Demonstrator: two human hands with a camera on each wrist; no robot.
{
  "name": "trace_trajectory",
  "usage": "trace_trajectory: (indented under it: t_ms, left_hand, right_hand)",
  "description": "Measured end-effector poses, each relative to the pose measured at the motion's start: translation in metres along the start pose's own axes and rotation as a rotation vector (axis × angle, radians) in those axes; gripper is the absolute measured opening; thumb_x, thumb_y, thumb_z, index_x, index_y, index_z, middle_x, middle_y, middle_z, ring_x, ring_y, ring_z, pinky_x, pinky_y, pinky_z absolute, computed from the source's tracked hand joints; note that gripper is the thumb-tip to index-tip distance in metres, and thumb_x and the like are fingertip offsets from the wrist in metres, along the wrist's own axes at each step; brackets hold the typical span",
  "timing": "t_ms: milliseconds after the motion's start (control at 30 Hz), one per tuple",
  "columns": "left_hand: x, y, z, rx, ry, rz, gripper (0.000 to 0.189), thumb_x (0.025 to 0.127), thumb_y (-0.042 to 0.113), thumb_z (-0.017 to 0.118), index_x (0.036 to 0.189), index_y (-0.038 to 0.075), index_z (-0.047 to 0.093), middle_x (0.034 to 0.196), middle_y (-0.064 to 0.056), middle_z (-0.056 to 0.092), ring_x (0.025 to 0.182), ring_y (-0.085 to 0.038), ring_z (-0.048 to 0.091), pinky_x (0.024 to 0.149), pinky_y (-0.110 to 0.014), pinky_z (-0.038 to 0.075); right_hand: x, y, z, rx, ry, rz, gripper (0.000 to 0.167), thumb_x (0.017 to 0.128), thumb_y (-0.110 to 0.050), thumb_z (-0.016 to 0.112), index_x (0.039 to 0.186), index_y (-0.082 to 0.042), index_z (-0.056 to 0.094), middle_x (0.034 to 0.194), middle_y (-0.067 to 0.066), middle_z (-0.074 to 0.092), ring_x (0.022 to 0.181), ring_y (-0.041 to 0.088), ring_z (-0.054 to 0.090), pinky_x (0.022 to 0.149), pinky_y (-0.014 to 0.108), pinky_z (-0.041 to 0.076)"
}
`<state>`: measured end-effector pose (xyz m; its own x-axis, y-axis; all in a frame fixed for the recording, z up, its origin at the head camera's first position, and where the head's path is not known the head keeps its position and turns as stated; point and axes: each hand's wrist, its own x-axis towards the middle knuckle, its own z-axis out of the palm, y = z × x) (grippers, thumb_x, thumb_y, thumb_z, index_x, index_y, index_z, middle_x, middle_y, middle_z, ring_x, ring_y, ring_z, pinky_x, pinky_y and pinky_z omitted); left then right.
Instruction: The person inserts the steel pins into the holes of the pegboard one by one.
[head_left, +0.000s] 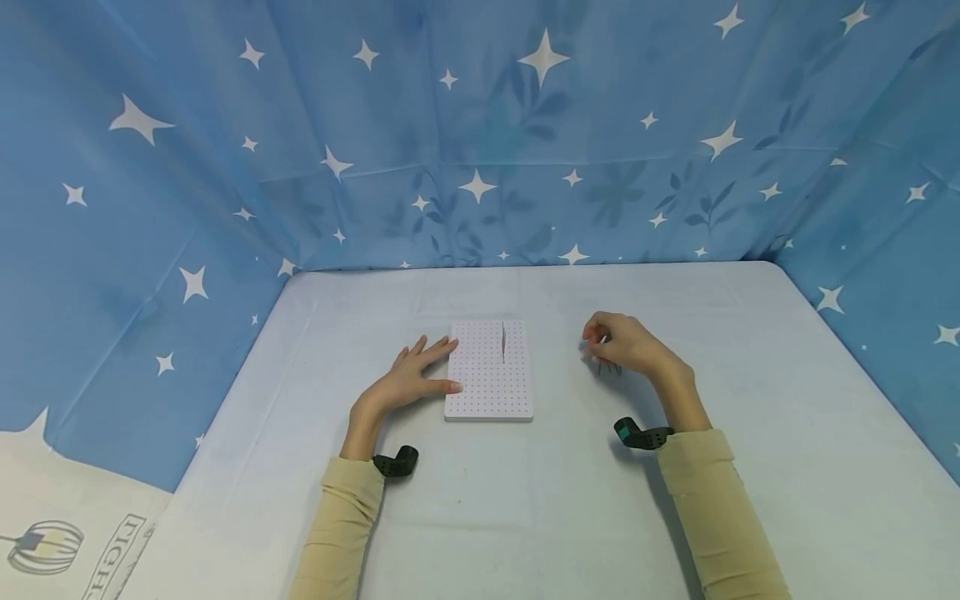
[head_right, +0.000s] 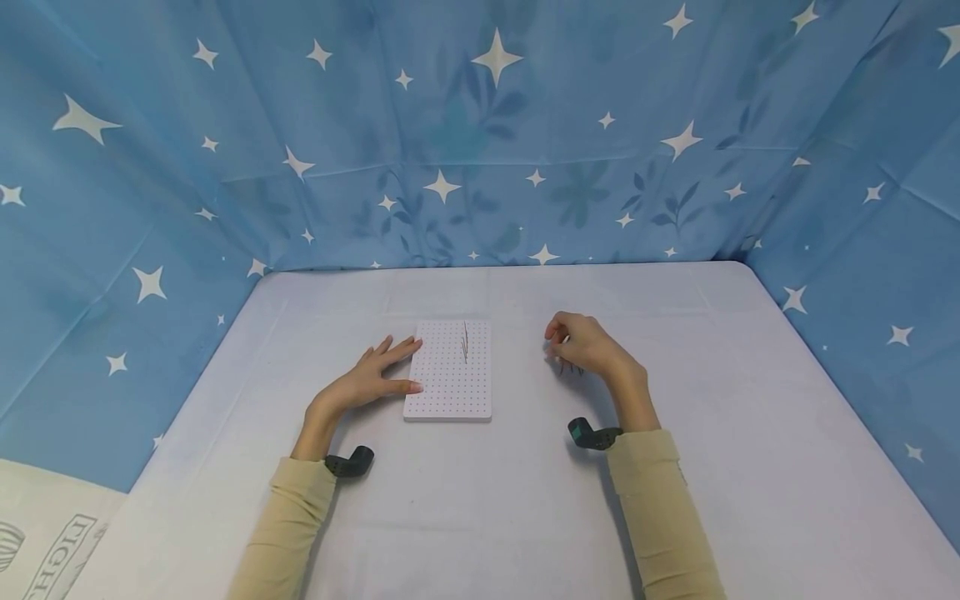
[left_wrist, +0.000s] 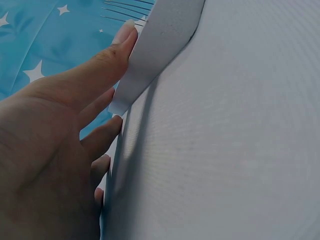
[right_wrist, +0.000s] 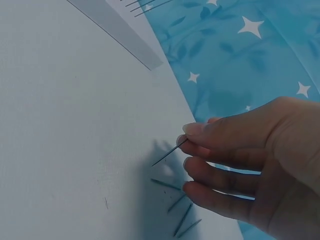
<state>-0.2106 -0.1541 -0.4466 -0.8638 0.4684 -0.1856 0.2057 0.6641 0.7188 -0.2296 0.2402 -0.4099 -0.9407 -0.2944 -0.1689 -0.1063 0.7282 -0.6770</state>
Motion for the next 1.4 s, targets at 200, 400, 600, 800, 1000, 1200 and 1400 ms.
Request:
trace_trajectory:
  t_ms: [200, 400, 600, 800, 1000, 1200, 1400]
  left_hand:
    - [0.000, 0.002, 0.000, -0.006, 0.003, -0.004, 0.087, 0.090, 0.044, 0.077, 0.163, 0.022, 0.034, 0.172, -0.004, 0.020, 0.161, -0.032, -0.004, 0.128, -0.055, -0.010]
    - [-0.001, 0.003, -0.001, -0.010, 0.001, -0.005, 0.086, 0.091, 0.042, 0.076, 0.163, 0.021, 0.034, 0.172, -0.004, 0.020, 0.161, -0.032, -0.005, 0.128, -0.055, -0.010]
    - [-0.002, 0.002, -0.001, -0.008, 0.001, -0.008, 0.086, 0.091, 0.042, 0.076, 0.163, 0.022, 0.033, 0.172, -0.004, 0.020, 0.161, -0.032, -0.005, 0.128, -0.055, -0.010]
    - [-0.002, 0.004, -0.001, -0.004, -0.002, -0.004, 0.087, 0.091, 0.042, 0.076, 0.163, 0.021, 0.033, 0.172, -0.004, 0.020, 0.161, -0.032, -0.005, 0.128, -0.054, -0.010]
    - [-0.002, 0.004, -0.001, -0.007, 0.004, -0.005, 0.086, 0.091, 0.042, 0.077, 0.163, 0.020, 0.034, 0.172, -0.005, 0.020, 0.161, -0.033, -0.004, 0.128, -0.055, -0.010]
    - [-0.002, 0.004, -0.001, -0.003, 0.003, -0.004, 0.086, 0.091, 0.043, 0.076, 0.163, 0.020, 0.034, 0.172, -0.006, 0.020, 0.161, -0.034, -0.004, 0.128, -0.056, -0.010]
    - [-0.002, 0.004, -0.002, -0.009, -0.002, -0.004, 0.086, 0.091, 0.042, 0.076, 0.163, 0.019, 0.034, 0.172, -0.006, 0.020, 0.161, -0.033, -0.004, 0.128, -0.055, -0.010]
  right_hand:
    - [0.000, -0.007, 0.002, -0.005, 0.018, -0.036, 0.012, 0.097, -0.004, 0.064, 0.108, 0.002, 0.063, 0.099, 0.015, 0.069, 0.077, 0.022, 0.066, 0.067, 0.031, 0.053]
    - [0.000, -0.012, 0.004, -0.008, 0.026, -0.039, 0.011, 0.097, -0.005, 0.068, 0.106, 0.000, 0.064, 0.100, 0.016, 0.070, 0.079, 0.024, 0.069, 0.068, 0.031, 0.054]
    - [0.003, -0.016, 0.009, -0.015, 0.037, -0.075, 0.009, 0.096, -0.005, 0.070, 0.102, -0.001, 0.066, 0.098, 0.014, 0.072, 0.078, 0.022, 0.069, 0.066, 0.032, 0.054]
    - [0.004, -0.022, 0.012, -0.014, 0.074, -0.090, 0.008, 0.096, -0.009, 0.069, 0.101, -0.004, 0.067, 0.098, 0.013, 0.071, 0.079, 0.021, 0.067, 0.067, 0.031, 0.054]
    - [0.003, -0.029, 0.015, 0.044, 0.099, -0.102, 0.011, 0.096, -0.013, 0.070, 0.103, -0.005, 0.065, 0.099, 0.011, 0.071, 0.087, 0.022, 0.069, 0.076, 0.034, 0.057]
    - [0.004, -0.034, 0.020, 0.090, 0.125, -0.126, 0.010, 0.098, -0.011, 0.069, 0.103, -0.004, 0.063, 0.099, 0.012, 0.071, 0.087, 0.021, 0.073, 0.078, 0.036, 0.061]
    - [0.005, -0.041, 0.025, 0.107, 0.169, -0.158, 0.010, 0.098, -0.011, 0.068, 0.103, -0.005, 0.062, 0.099, 0.013, 0.072, 0.085, 0.023, 0.075, 0.079, 0.040, 0.062]
